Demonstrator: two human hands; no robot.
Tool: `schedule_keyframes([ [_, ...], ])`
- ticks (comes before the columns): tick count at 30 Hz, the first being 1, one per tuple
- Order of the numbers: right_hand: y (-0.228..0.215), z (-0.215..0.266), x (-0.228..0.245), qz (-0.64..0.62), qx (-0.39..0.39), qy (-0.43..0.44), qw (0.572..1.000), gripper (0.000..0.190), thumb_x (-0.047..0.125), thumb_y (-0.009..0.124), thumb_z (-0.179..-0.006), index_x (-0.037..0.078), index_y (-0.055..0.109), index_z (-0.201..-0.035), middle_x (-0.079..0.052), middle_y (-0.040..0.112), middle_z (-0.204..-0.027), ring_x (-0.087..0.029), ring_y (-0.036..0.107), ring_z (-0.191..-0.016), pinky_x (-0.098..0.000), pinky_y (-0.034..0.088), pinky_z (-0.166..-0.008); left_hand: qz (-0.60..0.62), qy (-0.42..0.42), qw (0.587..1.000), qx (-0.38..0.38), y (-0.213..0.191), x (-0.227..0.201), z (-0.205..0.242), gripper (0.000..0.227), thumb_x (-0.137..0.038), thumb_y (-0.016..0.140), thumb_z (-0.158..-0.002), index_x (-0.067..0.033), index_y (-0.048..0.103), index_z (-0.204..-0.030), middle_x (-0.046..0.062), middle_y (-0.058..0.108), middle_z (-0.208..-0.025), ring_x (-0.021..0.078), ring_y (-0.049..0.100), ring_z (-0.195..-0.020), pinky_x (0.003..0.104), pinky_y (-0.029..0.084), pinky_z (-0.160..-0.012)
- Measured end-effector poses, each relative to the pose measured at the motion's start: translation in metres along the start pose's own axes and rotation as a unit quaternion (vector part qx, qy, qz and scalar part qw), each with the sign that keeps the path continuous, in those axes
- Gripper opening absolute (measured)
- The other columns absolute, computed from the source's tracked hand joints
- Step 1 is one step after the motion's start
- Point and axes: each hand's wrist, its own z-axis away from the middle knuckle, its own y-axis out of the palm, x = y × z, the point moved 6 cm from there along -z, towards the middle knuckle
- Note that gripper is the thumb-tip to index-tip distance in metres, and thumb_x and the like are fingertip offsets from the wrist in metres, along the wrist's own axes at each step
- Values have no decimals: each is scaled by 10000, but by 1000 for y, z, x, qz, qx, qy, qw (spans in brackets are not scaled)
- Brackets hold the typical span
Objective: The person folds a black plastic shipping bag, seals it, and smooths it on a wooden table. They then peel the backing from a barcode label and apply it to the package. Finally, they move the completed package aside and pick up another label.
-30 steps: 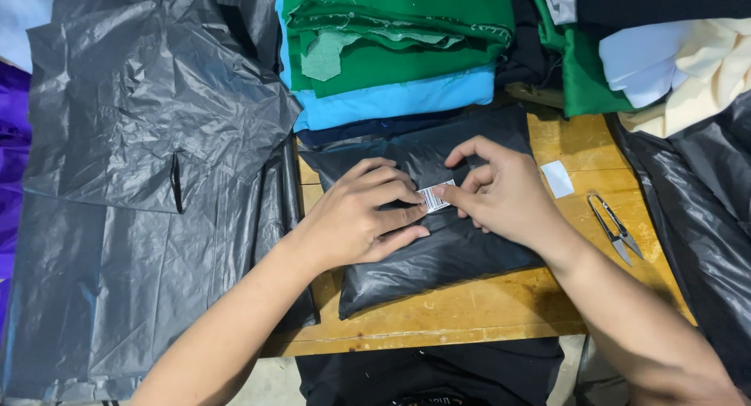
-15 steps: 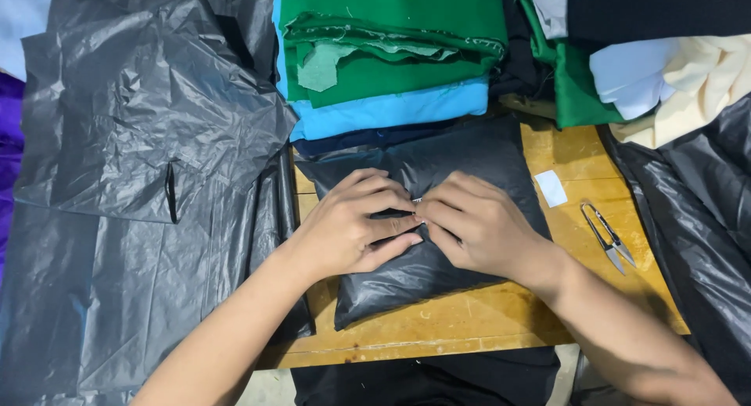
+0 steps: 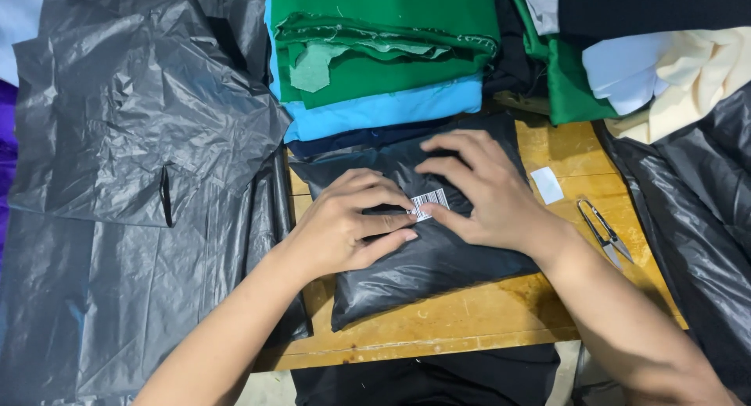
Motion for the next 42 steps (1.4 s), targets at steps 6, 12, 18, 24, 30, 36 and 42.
schedule_keyframes([
  [6, -7, -5, -8, -159, 92, 71, 981, 341, 106, 782, -848, 68, 684, -1172, -180, 578, -1415, -440, 474, -1415, -566, 400, -1131, 21, -50, 999, -3, 2, 9, 0, 54, -157, 782, -895, -124, 824, -909, 47, 778, -971, 291, 727, -998, 486, 528, -1008],
  [12, -10, -6, -15, -229, 102, 77, 965, 280, -104, 695, -737, 54, 743, -964, -196, 590, -1420, -449, 463, -1428, -600, 380, -1133, 10, -88, 996, -4, 2, 14, 2, 49, -165, 806, -857, -172, 826, -901, 26, 783, -986, 286, 721, -1043, 502, 486, -1050],
  [18, -3, -2, -23, -196, 73, 102, 973, 68, 58, 826, -787, 84, 786, -835, -161, 669, -1329, -375, 554, -1364, -532, 440, -1110, 12, -154, 987, -46, 0, 25, 6, 18, -161, 815, -860, -169, 830, -852, 9, 790, -941, 273, 711, -1059, 478, 485, -1050],
  [24, -4, -5, -18, -195, 94, 106, 970, 113, 76, 821, -808, 85, 778, -912, -170, 645, -1358, -398, 518, -1388, -561, 416, -1113, -23, -185, 982, -41, -2, 19, 2, 193, -204, 906, -728, -145, 788, -870, 40, 747, -985, 319, 675, -1058, 517, 494, -1002],
  [30, -6, -7, -12, -184, 81, 98, 975, 103, 42, 798, -804, 76, 790, -901, -188, 674, -1312, -424, 559, -1350, -555, 426, -1104, -93, -200, 975, 14, -2, 21, 2, 525, -365, 880, -762, -122, 679, -1182, 153, 638, -1284, 414, 561, -1302, 574, 381, -1110],
  [36, -3, 1, -35, -184, 22, 175, 967, 61, 38, 835, -807, 65, 801, -850, -143, 738, -1232, -332, 668, -1229, -425, 501, -1058, -136, -319, 938, 7, -8, 25, 8, 730, -509, 823, -812, 19, 632, -1279, 288, 641, -1295, 473, 551, -1294, 627, 215, -1174],
  [42, -5, -3, -30, -169, 28, 192, 966, 219, 4, 795, -825, 52, 756, -1035, -159, 741, -1197, -352, 683, -1202, -466, 516, -1032, -140, -336, 931, 22, -2, 35, 11, 681, -525, 759, -862, -12, 642, -1293, 254, 647, -1280, 431, 564, -1273, 602, 229, -1154],
])
